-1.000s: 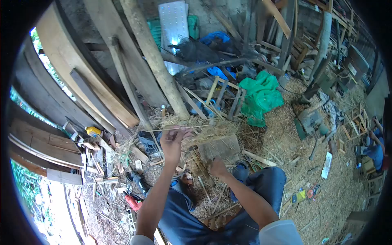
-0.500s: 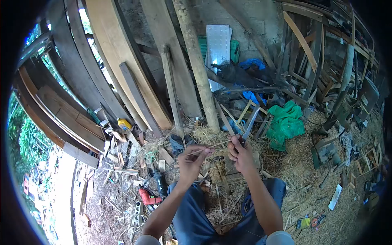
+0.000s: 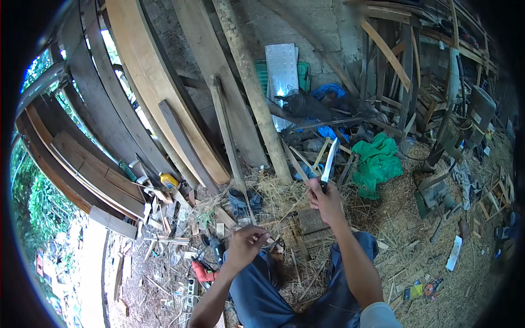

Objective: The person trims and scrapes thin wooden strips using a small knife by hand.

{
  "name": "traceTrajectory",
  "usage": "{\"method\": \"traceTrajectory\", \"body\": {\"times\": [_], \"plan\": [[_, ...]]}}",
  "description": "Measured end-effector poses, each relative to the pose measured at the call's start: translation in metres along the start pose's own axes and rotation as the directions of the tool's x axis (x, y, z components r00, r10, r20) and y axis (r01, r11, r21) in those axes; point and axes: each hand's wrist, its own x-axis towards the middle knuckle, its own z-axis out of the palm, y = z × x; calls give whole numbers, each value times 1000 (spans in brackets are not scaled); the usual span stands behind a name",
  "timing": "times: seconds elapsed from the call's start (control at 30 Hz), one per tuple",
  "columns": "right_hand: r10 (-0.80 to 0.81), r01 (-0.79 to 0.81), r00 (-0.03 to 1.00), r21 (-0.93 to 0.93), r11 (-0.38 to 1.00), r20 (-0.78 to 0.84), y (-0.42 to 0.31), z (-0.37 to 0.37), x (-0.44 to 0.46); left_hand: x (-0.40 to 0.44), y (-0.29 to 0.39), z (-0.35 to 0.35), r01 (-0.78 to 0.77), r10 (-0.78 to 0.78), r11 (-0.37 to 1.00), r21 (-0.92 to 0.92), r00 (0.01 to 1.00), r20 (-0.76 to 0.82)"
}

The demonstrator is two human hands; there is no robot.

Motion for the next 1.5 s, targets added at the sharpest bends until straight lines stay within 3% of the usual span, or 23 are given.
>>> {"method": "traceTrajectory", "body": {"times": [0.13, 0.17, 0.2, 0.23, 0.3, 0.37, 0.43, 0.57, 0.63, 0.8, 0.9, 1.03, 1.1, 1.17, 1.23, 1.33, 1.4, 1.43, 1.5], "plan": [[-102, 100, 994, 71, 992, 25, 1, -7, 4, 10, -17, 13, 44, -52, 995, -89, 995, -81], [-104, 101, 994, 70, 992, 31, 11, -11, 8, 14, -25, 18, 134, -158, 955, -264, 985, -70], [-209, 215, 976, -118, 969, 62, 14, -9, 10, 18, -27, 20, 216, -258, 877, -430, 965, -42], [-304, 325, 946, -297, 898, 114, 17, -9, 11, 20, -28, 22, 212, -258, 876, -433, 965, -49], [-246, 283, 952, -221, 933, 180, 24, -1, 4, 26, -26, 25, 188, -222, 821, -539, 975, 2], [-187, 227, 952, -146, 963, 243, 25, 8, -4, 30, -18, 25, 175, -214, 824, -539, 977, -10], [177, -93, 936, -271, 958, 305, 4, 28, -25, 31, -18, 26, 162, -204, 828, -536, 979, -19], [243, -105, 898, -356, 928, 367, 10, 46, -38, 30, -20, 29, 114, -154, 867, -486, 987, -44], [229, -100, 865, -293, 951, 446, 14, 41, -32, 26, -16, 29, 100, -131, 895, -434, 990, -43], [424, -333, 766, -265, 905, 483, 7, 27, -23, 13, -17, 31, 131, -145, 915, -383, 989, -9], [457, -413, 800, -196, 889, 388, -5, 17, -14, 2, -22, 29, 96, -110, 967, -235, 993, -51], [450, -389, 820, -233, 891, 353, -7, 6, -7, -3, -29, 29, 114, -137, 964, -242, 987, -79], [392, -322, 817, -229, 919, 423, 0, 10, -10, 1, -34, 31, 105, -145, 946, -307, 983, -110], [367, -349, 876, -112, 930, 314, 1, 18, -17, 4, -34, 30, 126, -173, 922, -365, 980, -98], [348, -334, 874, -102, 937, 338, 17, 8, -10, 8, -33, 32, 149, -199, 895, -421, 977, -77], [371, -347, 820, -138, 928, 436, 21, 9, -9, 11, -32, 29, 187, -229, 892, -411, 972, -53], [288, -158, 856, -313, 937, 430, 18, 18, -14, 12, -27, 28, 142, -200, 894, -424, 975, -93], [290, -160, 854, -313, 936, 432, 13, 24, -18, 12, -27, 28, 145, -203, 894, -424, 975, -94], [396, -317, 835, -254, 914, 383, 4, 36, -28, 13, -27, 29, 119, -185, 890, -440, 976, -112]]}}
